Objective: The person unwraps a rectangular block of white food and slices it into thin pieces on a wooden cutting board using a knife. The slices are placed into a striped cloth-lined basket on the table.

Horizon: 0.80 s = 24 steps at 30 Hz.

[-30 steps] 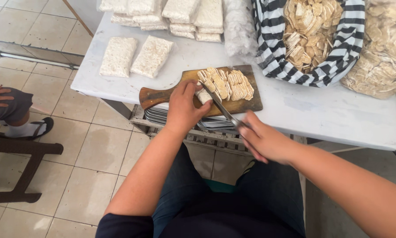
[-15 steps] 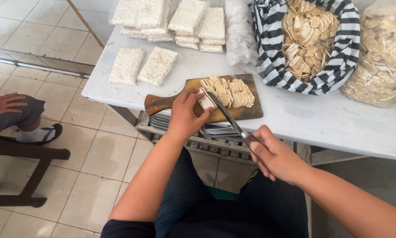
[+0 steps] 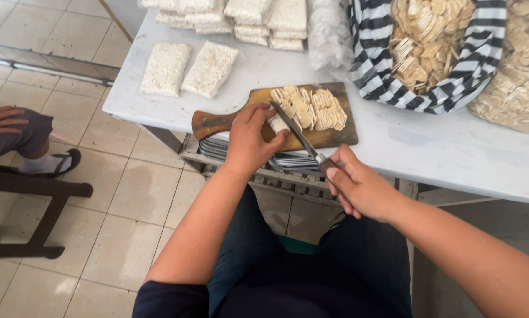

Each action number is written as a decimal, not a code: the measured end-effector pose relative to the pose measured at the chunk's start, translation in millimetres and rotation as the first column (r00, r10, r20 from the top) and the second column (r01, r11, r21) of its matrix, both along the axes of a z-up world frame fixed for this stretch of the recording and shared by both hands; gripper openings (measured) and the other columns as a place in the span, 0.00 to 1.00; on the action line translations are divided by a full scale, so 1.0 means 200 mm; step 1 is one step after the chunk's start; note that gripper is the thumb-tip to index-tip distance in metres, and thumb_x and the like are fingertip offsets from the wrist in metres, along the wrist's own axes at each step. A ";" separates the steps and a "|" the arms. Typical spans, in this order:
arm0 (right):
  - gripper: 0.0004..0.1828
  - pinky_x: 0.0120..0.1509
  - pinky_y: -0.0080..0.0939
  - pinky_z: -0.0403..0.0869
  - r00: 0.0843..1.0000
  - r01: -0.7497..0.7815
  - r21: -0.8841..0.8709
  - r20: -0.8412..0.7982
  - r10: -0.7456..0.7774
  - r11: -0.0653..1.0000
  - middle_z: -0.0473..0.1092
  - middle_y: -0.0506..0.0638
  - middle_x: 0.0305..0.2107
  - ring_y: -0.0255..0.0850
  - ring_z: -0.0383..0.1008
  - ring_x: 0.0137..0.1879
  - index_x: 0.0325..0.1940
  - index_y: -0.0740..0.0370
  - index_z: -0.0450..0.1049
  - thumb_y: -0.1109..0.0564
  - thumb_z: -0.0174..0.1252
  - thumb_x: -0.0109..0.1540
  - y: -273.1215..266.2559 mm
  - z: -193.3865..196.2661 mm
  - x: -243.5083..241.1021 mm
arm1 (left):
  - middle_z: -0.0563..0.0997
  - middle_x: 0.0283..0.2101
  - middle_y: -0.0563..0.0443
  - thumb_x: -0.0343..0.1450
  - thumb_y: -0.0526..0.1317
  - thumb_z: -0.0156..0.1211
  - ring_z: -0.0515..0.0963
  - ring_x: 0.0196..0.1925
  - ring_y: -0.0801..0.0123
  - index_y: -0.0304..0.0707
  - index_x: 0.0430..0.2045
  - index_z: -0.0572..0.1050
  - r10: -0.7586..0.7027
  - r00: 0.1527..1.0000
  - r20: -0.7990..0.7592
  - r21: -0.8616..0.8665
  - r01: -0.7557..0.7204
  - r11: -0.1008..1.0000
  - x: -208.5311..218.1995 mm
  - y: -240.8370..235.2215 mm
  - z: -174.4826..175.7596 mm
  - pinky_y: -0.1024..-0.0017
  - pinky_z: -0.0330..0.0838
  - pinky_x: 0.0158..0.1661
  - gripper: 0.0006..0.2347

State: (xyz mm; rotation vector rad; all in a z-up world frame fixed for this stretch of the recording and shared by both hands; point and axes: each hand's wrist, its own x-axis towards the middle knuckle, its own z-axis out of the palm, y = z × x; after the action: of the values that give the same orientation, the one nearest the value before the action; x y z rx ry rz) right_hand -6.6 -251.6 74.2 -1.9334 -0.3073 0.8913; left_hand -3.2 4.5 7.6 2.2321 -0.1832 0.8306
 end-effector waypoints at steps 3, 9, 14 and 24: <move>0.07 0.16 0.34 0.63 0.999 -0.034 -0.054 0.004 0.034 0.998 0.65 0.49 0.24 0.33 0.62 0.16 0.47 0.57 0.55 0.53 0.42 0.69 0.09 0.00 0.07 | 0.78 0.49 0.42 0.61 0.39 0.74 0.79 0.52 0.48 0.30 0.39 0.77 0.006 1.000 0.018 0.016 -0.006 1.000 0.00 -0.01 -0.02 0.58 0.73 0.52 0.17; 0.08 0.15 0.36 0.60 0.999 -0.047 -0.061 -0.027 0.046 0.997 0.62 0.49 0.21 0.35 0.60 0.15 0.46 0.56 0.54 0.52 0.41 0.70 0.14 0.01 0.10 | 0.78 0.49 0.42 0.62 0.39 0.75 0.78 0.52 0.48 0.33 0.39 0.77 0.029 1.000 0.011 0.028 -0.029 0.999 0.00 -0.01 0.00 0.58 0.73 0.52 0.17; 0.09 0.16 0.35 0.63 0.997 -0.073 -0.180 -0.051 0.065 0.981 0.63 0.50 0.20 0.35 0.62 0.15 0.45 0.57 0.56 0.50 0.40 0.69 -0.13 0.04 -0.08 | 0.79 0.51 0.43 0.62 0.40 0.75 0.78 0.55 0.49 0.33 0.40 0.76 0.059 0.998 0.038 0.054 -0.061 0.997 -0.01 -0.02 -0.03 0.56 0.71 0.55 0.17; 0.09 0.15 0.33 0.61 0.996 0.085 -0.002 -0.003 -0.085 0.996 0.66 0.49 0.24 0.32 0.62 0.15 0.47 0.56 0.59 0.50 0.41 0.68 -0.13 0.05 -0.12 | 0.79 0.52 0.42 0.64 0.40 0.73 0.78 0.55 0.48 0.34 0.41 0.77 0.039 0.998 0.054 0.039 -0.041 0.998 -0.03 -0.01 -0.01 0.57 0.71 0.55 0.16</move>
State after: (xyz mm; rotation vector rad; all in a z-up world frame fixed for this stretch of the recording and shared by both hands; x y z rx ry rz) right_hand -30.4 -278.1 85.0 -1.9321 -0.2206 0.8393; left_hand -9.9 2.6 5.6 2.2594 -0.1820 0.9156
